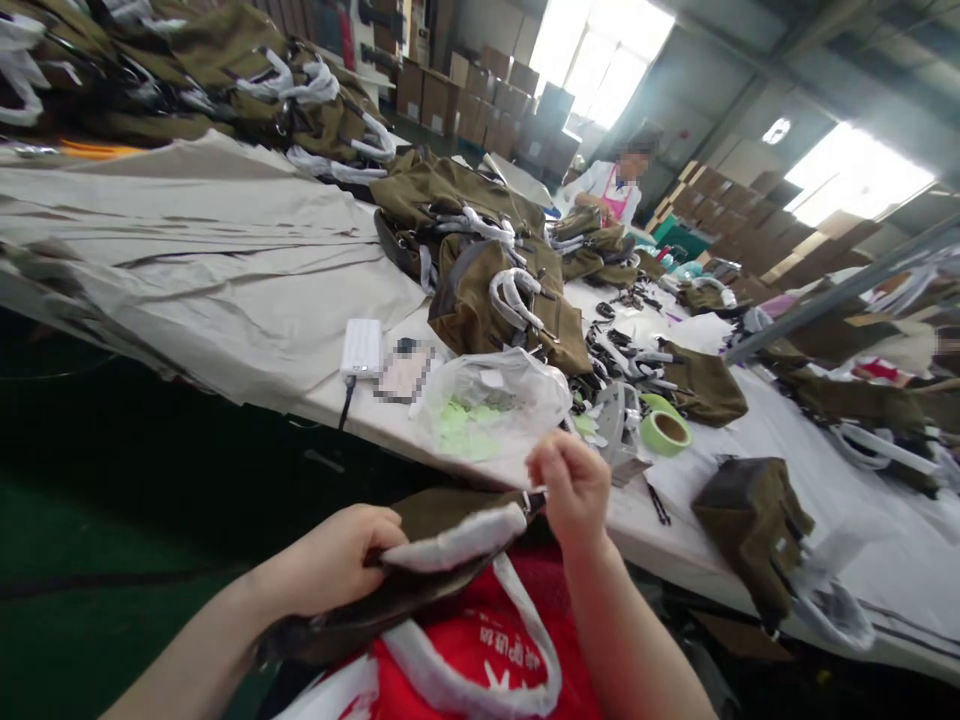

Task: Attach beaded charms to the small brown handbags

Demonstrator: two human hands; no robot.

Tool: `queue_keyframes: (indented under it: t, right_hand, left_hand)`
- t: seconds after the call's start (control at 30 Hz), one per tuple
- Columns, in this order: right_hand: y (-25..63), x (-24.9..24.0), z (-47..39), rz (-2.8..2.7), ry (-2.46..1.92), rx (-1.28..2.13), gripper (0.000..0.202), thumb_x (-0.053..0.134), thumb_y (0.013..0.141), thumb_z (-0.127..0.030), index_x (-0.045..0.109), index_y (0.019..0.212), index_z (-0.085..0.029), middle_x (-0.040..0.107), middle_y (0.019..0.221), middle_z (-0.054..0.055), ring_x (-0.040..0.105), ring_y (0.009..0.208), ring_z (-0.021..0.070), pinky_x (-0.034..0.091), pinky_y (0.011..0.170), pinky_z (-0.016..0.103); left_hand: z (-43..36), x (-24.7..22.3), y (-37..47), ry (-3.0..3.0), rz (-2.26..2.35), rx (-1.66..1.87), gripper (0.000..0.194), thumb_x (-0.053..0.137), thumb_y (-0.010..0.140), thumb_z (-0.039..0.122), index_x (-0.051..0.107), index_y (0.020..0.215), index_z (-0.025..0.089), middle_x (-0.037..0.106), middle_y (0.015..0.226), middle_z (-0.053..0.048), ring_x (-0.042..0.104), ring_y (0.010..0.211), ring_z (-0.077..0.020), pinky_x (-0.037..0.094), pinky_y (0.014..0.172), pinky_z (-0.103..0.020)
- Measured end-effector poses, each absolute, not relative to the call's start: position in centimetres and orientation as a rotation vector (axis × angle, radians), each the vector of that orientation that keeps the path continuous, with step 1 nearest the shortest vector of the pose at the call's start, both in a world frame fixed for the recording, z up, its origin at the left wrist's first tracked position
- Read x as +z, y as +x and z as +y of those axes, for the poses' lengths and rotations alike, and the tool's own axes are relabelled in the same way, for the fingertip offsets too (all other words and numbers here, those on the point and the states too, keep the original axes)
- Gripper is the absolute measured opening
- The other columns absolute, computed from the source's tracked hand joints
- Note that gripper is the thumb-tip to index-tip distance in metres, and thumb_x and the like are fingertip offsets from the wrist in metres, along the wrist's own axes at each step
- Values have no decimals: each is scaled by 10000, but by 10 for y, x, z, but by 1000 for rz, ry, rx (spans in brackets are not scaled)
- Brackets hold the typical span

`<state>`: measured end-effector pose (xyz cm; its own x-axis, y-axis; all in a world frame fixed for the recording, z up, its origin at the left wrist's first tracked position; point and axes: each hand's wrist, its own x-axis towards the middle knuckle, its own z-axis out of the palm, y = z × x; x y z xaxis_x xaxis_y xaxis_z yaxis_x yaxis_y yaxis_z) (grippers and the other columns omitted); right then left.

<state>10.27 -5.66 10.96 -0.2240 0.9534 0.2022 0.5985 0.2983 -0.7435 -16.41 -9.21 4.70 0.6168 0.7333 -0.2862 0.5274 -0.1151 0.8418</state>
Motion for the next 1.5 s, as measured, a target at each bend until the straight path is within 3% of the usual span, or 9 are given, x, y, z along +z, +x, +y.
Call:
queue_keyframes:
  t: [0.1, 0.23, 0.33, 0.47, 0.63, 0.97, 1.2, 1.3, 1.5]
  right_hand:
    - [109, 87, -8, -1818, -1557, 556, 402, 377, 980, -387, 648, 769, -177, 609, 641, 25, 553, 595, 155, 431, 613, 258]
    - [85, 37, 38, -2256, -1685, 554, 192, 532, 901, -257, 710, 905, -185, 714, 898, 42, 635, 843, 173, 447, 780, 249]
    - [66, 17, 48, -2462, -1783, 414, 222, 535, 892, -232, 699, 1037, -200, 686, 1090, 64, 622, 1001, 197, 439, 872, 267]
    - [53, 16, 48, -2668, -1753, 294, 323, 489, 899, -215, 624, 1190, -180, 614, 1217, 106, 606, 1058, 214, 443, 897, 289]
    - [49, 23, 53, -2783, -1732, 278, 384, 506, 870, -208, 574, 1244, -152, 590, 1217, 141, 611, 1050, 232, 459, 872, 306]
    - [46, 24, 58, -2857, -1661, 137, 283, 404, 967, -183, 673, 1045, -149, 658, 1087, 130, 632, 993, 224, 463, 846, 299]
    - [51, 20, 52, -2770, -1708, 115, 292, 385, 984, -200, 661, 1072, -158, 660, 1107, 123, 627, 1019, 218, 451, 862, 289]
    - [46, 22, 50, -2692, -1709, 211, 274, 460, 960, -261, 625, 1165, -182, 649, 1169, 106, 612, 1071, 215, 440, 896, 285]
    - [20, 21, 53, -2408, -2014, 350, 517, 676, 801, -462, 615, 1116, -56, 652, 1113, 214, 635, 1027, 304, 476, 838, 332]
  left_hand:
    - [-96, 51, -162, 1831, 1021, 238, 266, 476, 655, 132, 720, 728, 210, 633, 757, -16, 578, 739, -169, 403, 661, -232]
    - [-96, 49, -162, 1832, 1041, 307, 211, 490, 725, 177, 698, 736, 205, 626, 748, -5, 577, 740, -166, 397, 663, -233]
    - [-98, 49, -163, 1809, 1063, 320, 203, 483, 707, 159, 682, 706, 198, 613, 737, 0, 570, 726, -161, 389, 653, -233]
    - [-99, 51, -165, 1797, 1088, 326, 183, 484, 689, 164, 665, 688, 195, 606, 729, 1, 561, 727, -165, 390, 668, -235]
    - [-99, 49, -165, 1790, 1083, 348, 184, 493, 721, 196, 677, 711, 197, 610, 742, -1, 566, 729, -166, 396, 671, -236]
    - [-99, 44, -162, 1761, 1056, 377, 194, 500, 733, 189, 693, 733, 196, 620, 764, 1, 583, 738, -165, 420, 671, -234]
    - [-102, 47, -164, 1716, 1066, 420, 191, 489, 710, 151, 675, 717, 192, 626, 780, 8, 606, 756, -165, 439, 685, -232]
    - [-101, 47, -163, 1720, 1076, 414, 190, 497, 732, 176, 687, 735, 190, 633, 792, 0, 604, 759, -170, 442, 685, -237]
    - [-101, 45, -163, 1737, 1093, 392, 186, 509, 715, 162, 691, 744, 188, 641, 799, 1, 604, 767, -167, 439, 691, -232]
